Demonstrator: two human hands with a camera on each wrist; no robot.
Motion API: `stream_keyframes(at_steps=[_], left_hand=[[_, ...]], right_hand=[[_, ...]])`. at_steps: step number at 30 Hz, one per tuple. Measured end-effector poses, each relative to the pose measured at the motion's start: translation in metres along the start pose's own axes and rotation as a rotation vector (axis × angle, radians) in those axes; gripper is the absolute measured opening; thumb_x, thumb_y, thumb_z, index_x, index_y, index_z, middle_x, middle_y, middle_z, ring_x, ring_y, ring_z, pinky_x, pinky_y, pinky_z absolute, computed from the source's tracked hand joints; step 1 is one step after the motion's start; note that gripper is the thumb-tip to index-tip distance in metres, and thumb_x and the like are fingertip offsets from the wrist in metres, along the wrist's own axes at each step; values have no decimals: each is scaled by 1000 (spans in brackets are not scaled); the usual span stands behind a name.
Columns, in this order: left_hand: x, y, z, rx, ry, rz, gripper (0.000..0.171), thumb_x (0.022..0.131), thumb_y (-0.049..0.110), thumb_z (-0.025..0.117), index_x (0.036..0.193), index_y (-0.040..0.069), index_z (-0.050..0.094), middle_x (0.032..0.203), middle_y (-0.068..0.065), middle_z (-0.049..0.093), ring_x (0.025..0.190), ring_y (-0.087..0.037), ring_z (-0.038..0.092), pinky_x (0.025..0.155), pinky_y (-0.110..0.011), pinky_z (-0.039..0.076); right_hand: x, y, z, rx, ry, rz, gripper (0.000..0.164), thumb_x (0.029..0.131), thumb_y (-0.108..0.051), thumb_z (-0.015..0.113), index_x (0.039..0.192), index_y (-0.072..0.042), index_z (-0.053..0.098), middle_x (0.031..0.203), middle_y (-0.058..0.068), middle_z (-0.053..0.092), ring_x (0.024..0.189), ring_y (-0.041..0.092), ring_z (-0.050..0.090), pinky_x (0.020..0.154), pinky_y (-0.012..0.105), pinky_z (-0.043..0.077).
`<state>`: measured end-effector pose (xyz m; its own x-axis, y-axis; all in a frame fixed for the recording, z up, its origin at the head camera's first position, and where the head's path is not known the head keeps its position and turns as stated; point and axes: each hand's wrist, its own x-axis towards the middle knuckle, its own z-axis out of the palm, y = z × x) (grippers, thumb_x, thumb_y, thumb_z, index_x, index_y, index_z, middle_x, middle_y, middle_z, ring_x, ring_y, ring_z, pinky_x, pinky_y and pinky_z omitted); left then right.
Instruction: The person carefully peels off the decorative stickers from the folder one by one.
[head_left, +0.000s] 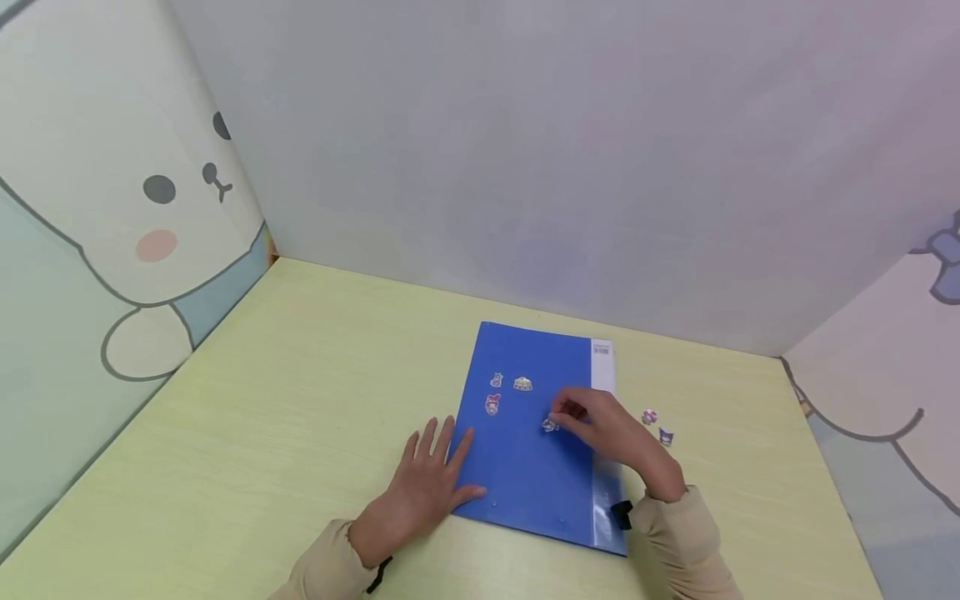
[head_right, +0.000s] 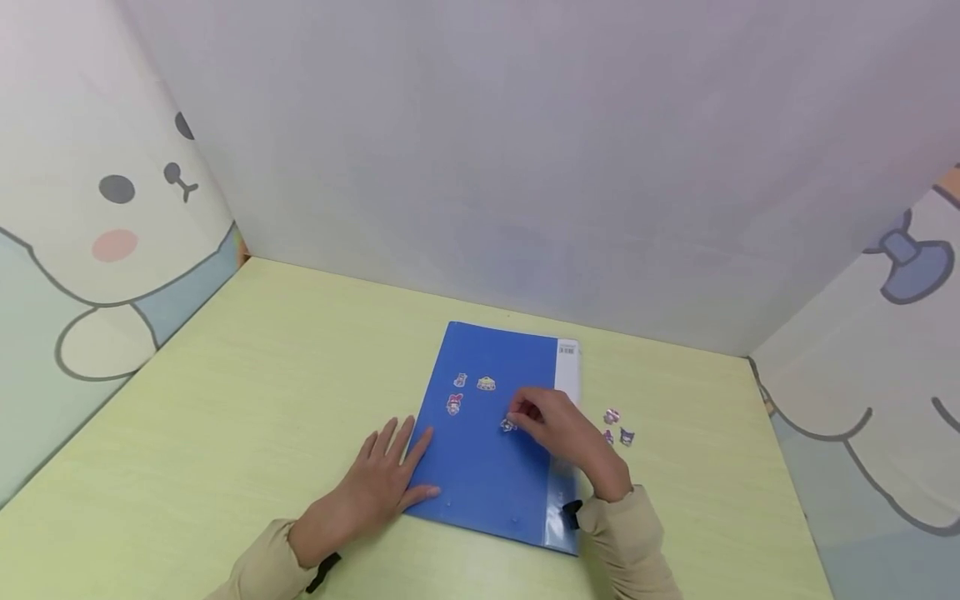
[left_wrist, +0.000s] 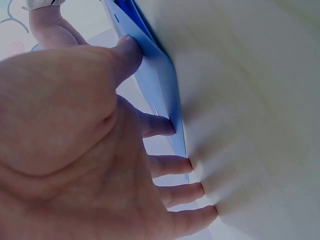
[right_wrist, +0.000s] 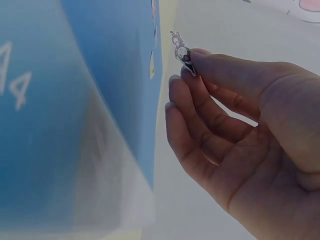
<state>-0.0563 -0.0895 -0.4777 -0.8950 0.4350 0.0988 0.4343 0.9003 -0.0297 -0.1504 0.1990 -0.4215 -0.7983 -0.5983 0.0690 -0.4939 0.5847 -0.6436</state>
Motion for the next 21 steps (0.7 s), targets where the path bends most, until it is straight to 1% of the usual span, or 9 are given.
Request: stream_keyframes(at_steps=[4, 7, 10, 13, 14, 16, 18, 20, 21], left_hand=[[0, -1, 1, 2, 9, 5, 77, 94, 64, 60, 148, 10, 55, 146, -20, 51, 133, -43, 50, 102, -55, 48], [-1, -2, 2, -3, 19, 11, 77, 96, 66, 56, 149, 10, 53, 146, -21, 50, 133, -43, 50, 102, -55, 48], [-1, -2, 3, -6, 32, 16, 78, 96, 67, 54, 149, 10, 53, 146, -21, 50, 133, -43, 50, 102, -56, 48], [-1, -3, 5, -10, 37, 16, 78, 95, 66, 57, 149, 10, 53, 146, -21, 50, 133, -44, 50, 102, -57, 47], [-1, -3, 6, -6, 39, 18, 78, 94, 66, 60, 148, 10, 54, 146, -21, 51, 132, -44, 50, 101, -56, 48], [-1, -3, 7, 0, 41, 17, 78, 93, 65, 61, 148, 10, 54, 146, -21, 51, 132, -44, 51, 101, -56, 48], [0, -3, 4, 1, 38, 18, 78, 93, 65, 61, 148, 10, 54, 146, -21, 51, 132, -44, 51, 101, -56, 48], [-1, -1, -5, -12, 12, 13, 77, 94, 64, 61, 148, 10, 54, 146, -21, 51, 133, -43, 51, 102, -56, 48], [-1, -1, -7, -10, 8, 12, 77, 94, 64, 61, 148, 10, 54, 146, -21, 51, 133, -43, 51, 102, -56, 48]], right_hand=[[-3, 3, -1, 12, 7, 2, 6, 99, -11, 70, 97, -5, 68, 88, -4, 66, 79, 10, 59, 75, 27, 55], [-6, 5, -2, 23, 13, 2, 6, 98, -10, 71, 97, -6, 68, 87, -4, 65, 79, 10, 59, 74, 27, 55], [-9, 7, -4, 32, 16, -1, 7, 99, -11, 70, 96, -4, 68, 88, -4, 65, 79, 10, 60, 74, 27, 55], [-11, 9, -6, 29, 22, -1, 6, 98, -11, 71, 96, -5, 68, 87, -4, 66, 79, 9, 60, 74, 27, 55], [-12, 10, -7, 26, 25, 0, 5, 98, -10, 71, 96, -7, 68, 87, -4, 66, 79, 9, 59, 74, 27, 55], [-14, 11, -9, 25, 25, 3, 4, 97, -9, 71, 95, -8, 67, 87, -4, 66, 79, 9, 59, 73, 27, 54], [-16, 12, -12, 26, 19, 15, 5, 97, -8, 72, 95, -9, 67, 86, -2, 66, 78, 9, 59, 73, 27, 54], [-18, 14, -15, 36, 3, 39, 5, 98, -9, 71, 95, -8, 67, 87, -1, 66, 79, 10, 59, 73, 26, 54], [-20, 14, -17, 41, -5, 46, 5, 98, -10, 71, 95, -8, 67, 87, 0, 66, 79, 11, 59, 73, 26, 54]])
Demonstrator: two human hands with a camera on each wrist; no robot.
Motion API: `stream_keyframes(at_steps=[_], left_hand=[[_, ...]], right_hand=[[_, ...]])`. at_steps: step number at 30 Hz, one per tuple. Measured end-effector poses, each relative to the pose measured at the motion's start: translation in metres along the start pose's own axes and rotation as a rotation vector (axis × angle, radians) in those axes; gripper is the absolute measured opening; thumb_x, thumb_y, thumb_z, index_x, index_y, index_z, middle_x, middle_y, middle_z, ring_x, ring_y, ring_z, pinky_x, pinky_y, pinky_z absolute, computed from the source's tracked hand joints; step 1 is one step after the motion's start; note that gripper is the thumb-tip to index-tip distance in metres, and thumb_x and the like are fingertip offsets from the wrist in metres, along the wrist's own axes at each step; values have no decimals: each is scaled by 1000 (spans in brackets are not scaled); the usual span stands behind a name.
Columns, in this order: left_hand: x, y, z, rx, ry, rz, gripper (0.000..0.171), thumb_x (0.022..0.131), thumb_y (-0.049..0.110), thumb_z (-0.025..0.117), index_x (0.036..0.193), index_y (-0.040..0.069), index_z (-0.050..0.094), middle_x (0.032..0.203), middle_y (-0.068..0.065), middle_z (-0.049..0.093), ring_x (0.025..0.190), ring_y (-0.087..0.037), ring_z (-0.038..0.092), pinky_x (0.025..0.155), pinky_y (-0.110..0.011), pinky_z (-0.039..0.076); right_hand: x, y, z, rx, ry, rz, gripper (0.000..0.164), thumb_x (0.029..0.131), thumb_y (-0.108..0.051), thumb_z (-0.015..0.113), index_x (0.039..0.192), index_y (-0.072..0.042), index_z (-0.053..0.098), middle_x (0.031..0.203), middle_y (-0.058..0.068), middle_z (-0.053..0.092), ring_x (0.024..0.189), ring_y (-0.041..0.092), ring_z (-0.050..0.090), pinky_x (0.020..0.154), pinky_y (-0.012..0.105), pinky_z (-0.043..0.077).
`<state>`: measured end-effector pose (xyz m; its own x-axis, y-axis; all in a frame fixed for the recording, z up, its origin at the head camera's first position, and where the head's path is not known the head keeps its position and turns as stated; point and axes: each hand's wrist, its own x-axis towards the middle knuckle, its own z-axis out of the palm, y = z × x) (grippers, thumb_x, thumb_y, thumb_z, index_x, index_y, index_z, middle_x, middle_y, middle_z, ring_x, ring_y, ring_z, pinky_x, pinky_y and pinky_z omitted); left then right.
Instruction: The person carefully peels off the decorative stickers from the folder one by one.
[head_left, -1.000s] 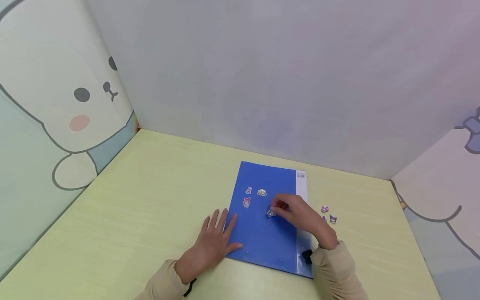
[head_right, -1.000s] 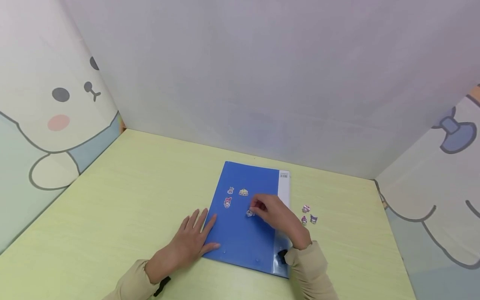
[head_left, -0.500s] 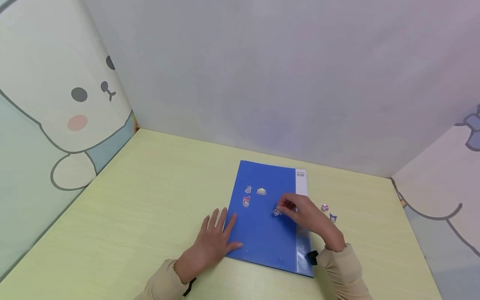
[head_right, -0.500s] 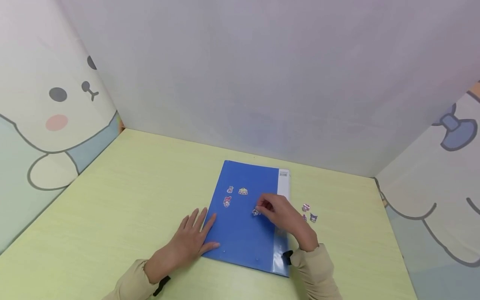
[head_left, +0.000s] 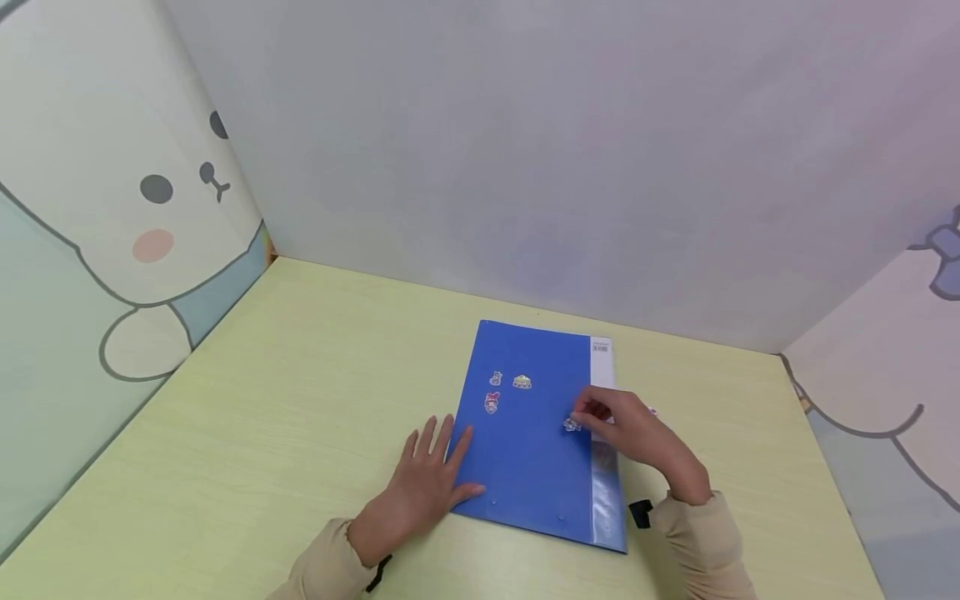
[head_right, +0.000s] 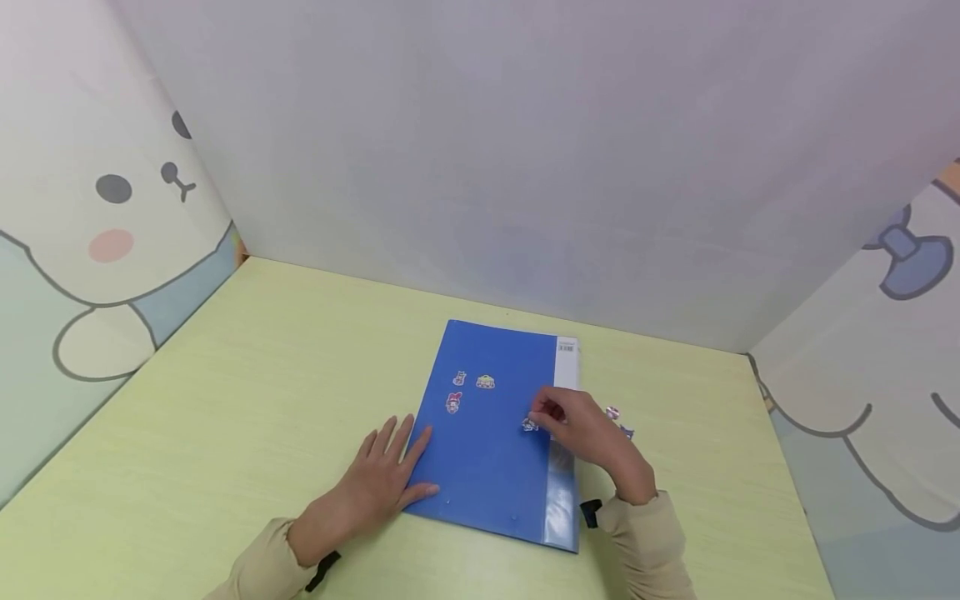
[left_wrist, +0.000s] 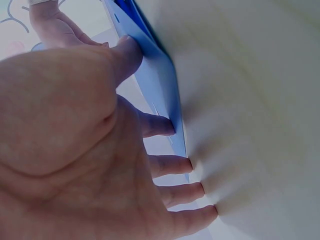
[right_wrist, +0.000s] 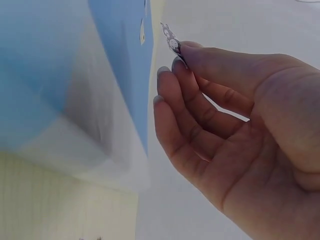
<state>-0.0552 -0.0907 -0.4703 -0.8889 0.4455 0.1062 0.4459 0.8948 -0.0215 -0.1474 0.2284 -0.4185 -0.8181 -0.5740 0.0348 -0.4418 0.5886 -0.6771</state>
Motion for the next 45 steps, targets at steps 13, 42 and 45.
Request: stream_keyframes(at_steps=[13, 42, 45], left_hand=[[-1, 3, -19, -44, -66, -22, 76, 95, 61, 62, 148, 9, 53, 147, -22, 50, 134, -42, 50, 103, -57, 46], [2, 4, -24, -82, -123, -40, 76, 96, 60, 60, 150, 9, 50, 151, -22, 47, 138, -43, 46, 107, -57, 44], [2, 4, -22, -88, -118, -41, 76, 96, 61, 60, 150, 8, 50, 151, -22, 47, 138, -43, 46, 107, -58, 43]], right_hand=[[-11, 7, -18, 5, -24, 30, 5, 97, -9, 72, 96, -6, 68, 86, -1, 66, 79, 10, 59, 73, 25, 53], [-44, 30, -39, 41, -7, 40, 8, 94, -1, 72, 97, -8, 68, 89, -1, 66, 78, 9, 62, 69, 25, 55], [-48, 33, -42, 43, -23, 53, 9, 94, -1, 72, 96, -8, 67, 88, -1, 66, 78, 9, 61, 68, 25, 54]])
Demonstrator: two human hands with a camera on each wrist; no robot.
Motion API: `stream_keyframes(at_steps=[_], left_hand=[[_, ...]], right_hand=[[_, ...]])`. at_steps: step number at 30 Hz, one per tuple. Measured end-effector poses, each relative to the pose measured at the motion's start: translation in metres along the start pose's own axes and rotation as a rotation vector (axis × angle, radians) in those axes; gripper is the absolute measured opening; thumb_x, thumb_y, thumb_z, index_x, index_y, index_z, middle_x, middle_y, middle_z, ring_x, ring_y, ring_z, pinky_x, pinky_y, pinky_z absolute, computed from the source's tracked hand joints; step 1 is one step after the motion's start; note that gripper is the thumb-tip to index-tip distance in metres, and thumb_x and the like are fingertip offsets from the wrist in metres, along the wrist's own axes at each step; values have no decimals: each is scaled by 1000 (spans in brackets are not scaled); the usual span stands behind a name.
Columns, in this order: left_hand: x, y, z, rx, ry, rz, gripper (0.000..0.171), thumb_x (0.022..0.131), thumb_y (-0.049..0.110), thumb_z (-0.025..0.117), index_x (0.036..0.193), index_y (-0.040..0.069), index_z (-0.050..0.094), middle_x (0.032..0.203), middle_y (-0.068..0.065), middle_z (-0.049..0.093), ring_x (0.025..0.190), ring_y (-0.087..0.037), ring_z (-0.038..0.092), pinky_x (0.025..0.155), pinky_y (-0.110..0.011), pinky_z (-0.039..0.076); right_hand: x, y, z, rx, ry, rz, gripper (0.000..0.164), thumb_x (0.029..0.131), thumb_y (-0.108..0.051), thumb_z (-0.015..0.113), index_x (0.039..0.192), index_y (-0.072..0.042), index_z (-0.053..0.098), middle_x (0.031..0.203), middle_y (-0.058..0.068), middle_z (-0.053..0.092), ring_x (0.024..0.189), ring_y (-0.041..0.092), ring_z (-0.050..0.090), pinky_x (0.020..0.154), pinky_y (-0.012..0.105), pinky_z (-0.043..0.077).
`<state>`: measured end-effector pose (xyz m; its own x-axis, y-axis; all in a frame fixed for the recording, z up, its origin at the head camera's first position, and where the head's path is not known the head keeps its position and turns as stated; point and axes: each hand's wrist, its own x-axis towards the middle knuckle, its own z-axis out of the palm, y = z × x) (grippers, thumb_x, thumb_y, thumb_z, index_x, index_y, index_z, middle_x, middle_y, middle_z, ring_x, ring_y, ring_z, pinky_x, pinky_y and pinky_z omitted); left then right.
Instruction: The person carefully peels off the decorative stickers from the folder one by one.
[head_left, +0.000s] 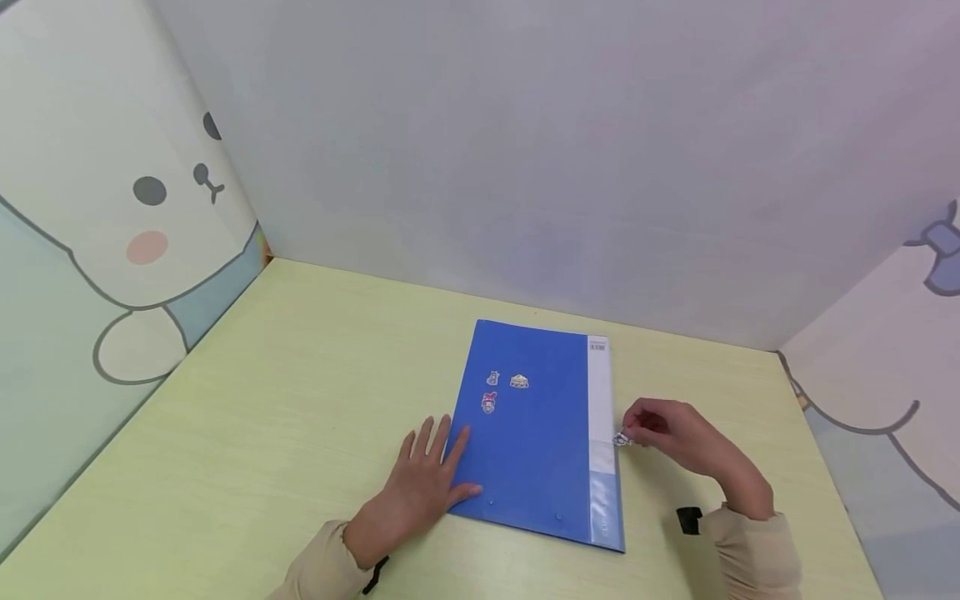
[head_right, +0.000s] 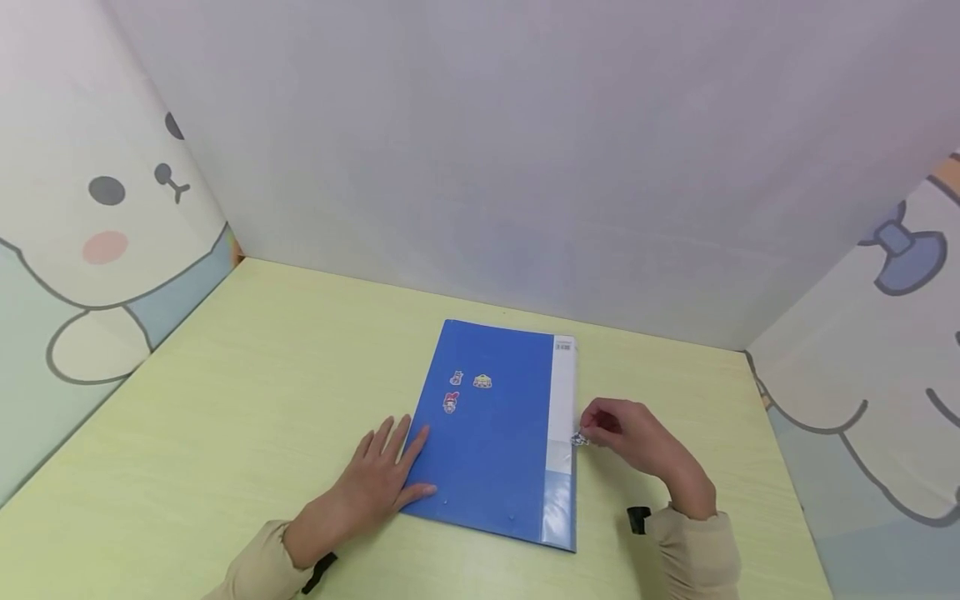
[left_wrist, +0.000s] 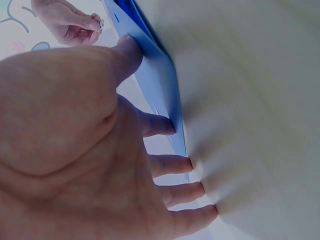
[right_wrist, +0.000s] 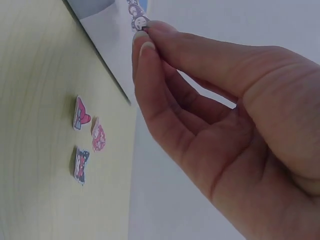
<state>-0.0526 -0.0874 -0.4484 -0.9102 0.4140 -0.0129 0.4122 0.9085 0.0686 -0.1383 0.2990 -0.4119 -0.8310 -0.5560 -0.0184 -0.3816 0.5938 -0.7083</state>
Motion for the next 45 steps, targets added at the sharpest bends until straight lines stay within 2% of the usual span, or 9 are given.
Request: stream_keyframes(at_steps=[7, 13, 18, 25, 31, 38, 45], left_hand=[[1, -5, 18, 25, 60, 23, 76, 97, 62, 58, 150, 8, 51, 149, -22, 48, 136, -45, 47, 105, -58, 45], [3, -8, 28, 21, 68, 27, 77, 95, 62, 60, 150, 8, 51, 150, -23, 47, 136, -45, 47, 105, -59, 44], [2, -8, 29, 33, 77, 26, 77, 94, 62, 60, 149, 8, 52, 149, -22, 48, 135, -45, 47, 104, -58, 45], [0, -5, 17, 28, 69, 31, 76, 97, 63, 57, 148, 7, 52, 148, -22, 48, 134, -44, 48, 103, -58, 45], [1, -7, 23, 48, 113, 50, 76, 98, 64, 54, 148, 7, 52, 147, -22, 50, 133, -44, 49, 102, -58, 47], [1, -1, 6, 26, 47, 20, 76, 95, 61, 61, 148, 7, 52, 148, -22, 48, 135, -43, 48, 104, -58, 45], [0, 0, 4, 14, 35, 12, 76, 95, 60, 62, 149, 8, 52, 149, -22, 48, 135, -43, 48, 104, -58, 45]], right_hand=[[-8, 6, -4, -5, -26, 21, 8, 94, -1, 72, 95, -8, 67, 88, -1, 66, 78, 9, 60, 68, 25, 53], [-13, 13, -7, -57, -32, 33, 9, 94, -2, 72, 96, -9, 67, 89, -3, 63, 78, 6, 57, 67, 24, 52], [-19, 18, -9, -93, -33, 38, 9, 94, -1, 71, 97, -9, 69, 91, -4, 64, 80, 4, 57, 69, 23, 53], [-27, 24, -11, -128, -16, 69, 10, 94, 0, 71, 96, -9, 68, 92, -5, 64, 79, 3, 55, 68, 23, 51], [-31, 32, -12, -164, 2, 81, 12, 93, 1, 72, 94, -11, 68, 90, -6, 63, 78, 2, 52, 67, 23, 49], [-32, 39, -12, -144, 7, 95, 13, 93, 2, 71, 93, -11, 67, 88, -6, 62, 77, 2, 51, 66, 23, 48], [-31, 41, -9, -149, 19, 137, 15, 90, 3, 74, 92, -10, 68, 87, -4, 62, 76, 4, 52, 66, 24, 48]])
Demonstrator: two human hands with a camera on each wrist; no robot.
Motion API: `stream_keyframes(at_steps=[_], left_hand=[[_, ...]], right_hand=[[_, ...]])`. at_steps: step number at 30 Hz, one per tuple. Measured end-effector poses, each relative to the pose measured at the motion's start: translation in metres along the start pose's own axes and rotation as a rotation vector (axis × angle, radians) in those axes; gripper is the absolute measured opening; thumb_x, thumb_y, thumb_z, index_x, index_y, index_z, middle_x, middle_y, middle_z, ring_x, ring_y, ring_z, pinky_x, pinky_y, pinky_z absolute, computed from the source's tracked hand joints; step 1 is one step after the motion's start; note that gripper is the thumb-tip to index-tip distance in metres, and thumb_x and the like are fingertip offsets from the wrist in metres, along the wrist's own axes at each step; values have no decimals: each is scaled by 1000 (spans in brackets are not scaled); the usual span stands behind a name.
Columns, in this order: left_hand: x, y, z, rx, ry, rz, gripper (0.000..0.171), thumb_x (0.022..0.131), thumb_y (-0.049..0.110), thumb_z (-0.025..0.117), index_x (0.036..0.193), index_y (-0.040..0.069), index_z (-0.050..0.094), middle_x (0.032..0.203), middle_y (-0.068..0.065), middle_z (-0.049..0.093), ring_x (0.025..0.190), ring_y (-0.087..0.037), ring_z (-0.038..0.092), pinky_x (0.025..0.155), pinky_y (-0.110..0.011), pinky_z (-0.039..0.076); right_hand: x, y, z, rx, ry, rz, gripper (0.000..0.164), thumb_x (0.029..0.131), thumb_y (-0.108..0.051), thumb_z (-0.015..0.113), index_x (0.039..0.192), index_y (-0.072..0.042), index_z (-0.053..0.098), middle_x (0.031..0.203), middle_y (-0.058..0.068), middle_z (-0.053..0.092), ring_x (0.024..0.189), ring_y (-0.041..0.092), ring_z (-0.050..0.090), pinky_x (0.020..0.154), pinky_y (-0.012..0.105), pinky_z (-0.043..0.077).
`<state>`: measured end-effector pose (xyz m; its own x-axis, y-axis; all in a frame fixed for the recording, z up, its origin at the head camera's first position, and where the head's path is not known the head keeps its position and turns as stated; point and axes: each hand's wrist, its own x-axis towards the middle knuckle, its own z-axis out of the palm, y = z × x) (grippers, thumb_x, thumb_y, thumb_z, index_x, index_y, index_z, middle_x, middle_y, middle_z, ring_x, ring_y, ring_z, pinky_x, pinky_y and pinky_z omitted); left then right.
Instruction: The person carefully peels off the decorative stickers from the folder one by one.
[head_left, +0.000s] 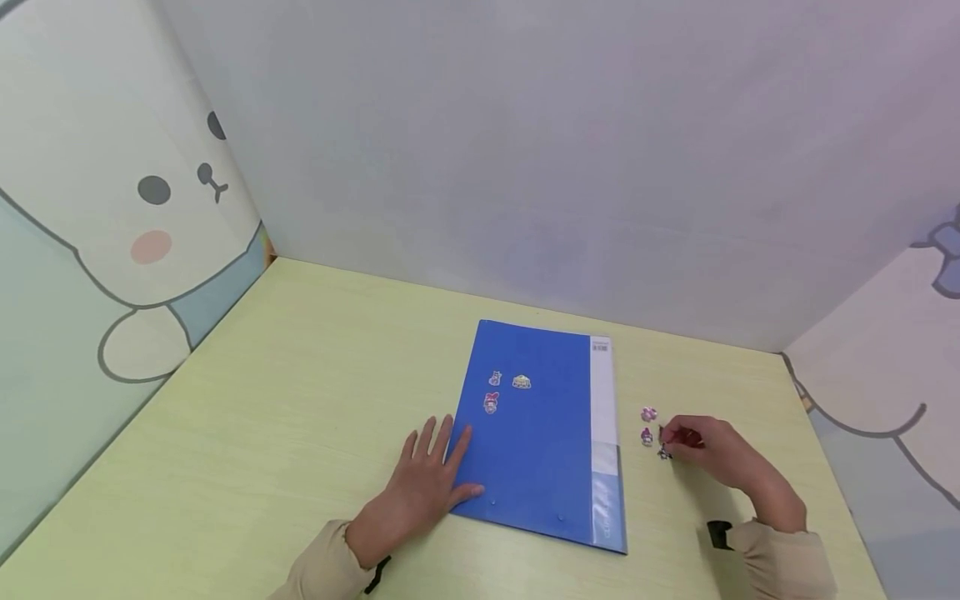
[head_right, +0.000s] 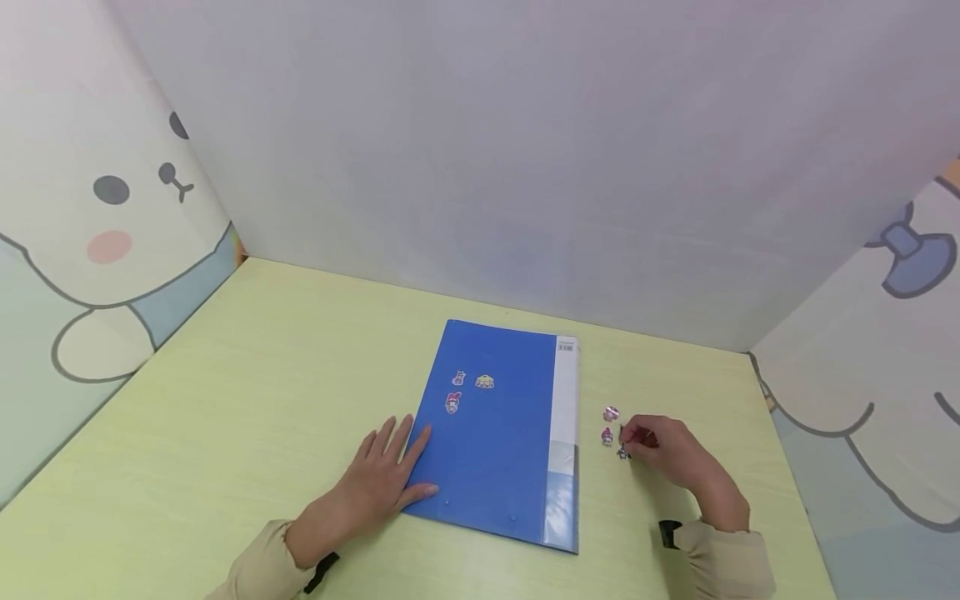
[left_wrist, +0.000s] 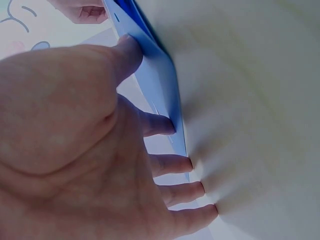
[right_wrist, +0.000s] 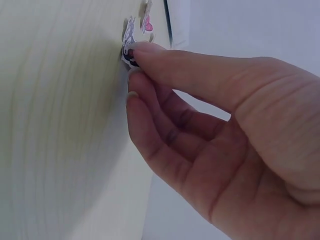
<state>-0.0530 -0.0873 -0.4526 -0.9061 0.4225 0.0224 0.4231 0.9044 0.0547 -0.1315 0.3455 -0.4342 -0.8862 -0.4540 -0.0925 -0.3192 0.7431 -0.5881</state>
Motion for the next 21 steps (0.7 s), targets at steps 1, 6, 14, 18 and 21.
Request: stream_keyframes(at_steps=[1, 6, 14, 18, 21], left_hand=[[0, 0, 0, -2, 0, 1, 76, 95, 60, 62, 149, 8, 52, 149, -22, 48, 135, -43, 48, 104, -58, 45], [0, 0, 0, -13, -7, 1, 76, 95, 60, 62, 149, 6, 52, 149, -23, 48, 135, -44, 48, 104, -58, 45], [0, 1, -2, -2, -4, 1, 76, 95, 60, 62, 149, 8, 52, 149, -22, 48, 136, -43, 48, 105, -58, 45], [0, 1, -2, -5, -10, 0, 76, 95, 60, 62, 149, 8, 52, 149, -22, 48, 136, -43, 48, 105, -58, 45], [0, 1, -2, -2, -4, 2, 76, 95, 61, 61, 149, 8, 52, 149, -22, 48, 136, -43, 48, 105, -58, 45]], right_hand=[[0, 0, 0, -3, 3, 4, 15, 90, 3, 74, 92, -10, 68, 87, -4, 62, 76, 4, 52, 66, 24, 49], [1, -1, 1, -10, 13, 29, 14, 90, 4, 74, 92, -8, 67, 87, -3, 63, 76, 5, 52, 65, 24, 49], [1, -2, 2, -20, 38, 53, 13, 90, 3, 75, 92, -8, 67, 87, -2, 64, 76, 7, 54, 66, 25, 50], [1, -3, 3, -20, 37, 62, 14, 90, 3, 74, 92, -8, 66, 87, -2, 63, 76, 7, 54, 67, 25, 50], [1, -3, 3, -28, 35, 64, 14, 90, 3, 74, 93, -8, 65, 88, -2, 63, 76, 7, 53, 66, 25, 50]])
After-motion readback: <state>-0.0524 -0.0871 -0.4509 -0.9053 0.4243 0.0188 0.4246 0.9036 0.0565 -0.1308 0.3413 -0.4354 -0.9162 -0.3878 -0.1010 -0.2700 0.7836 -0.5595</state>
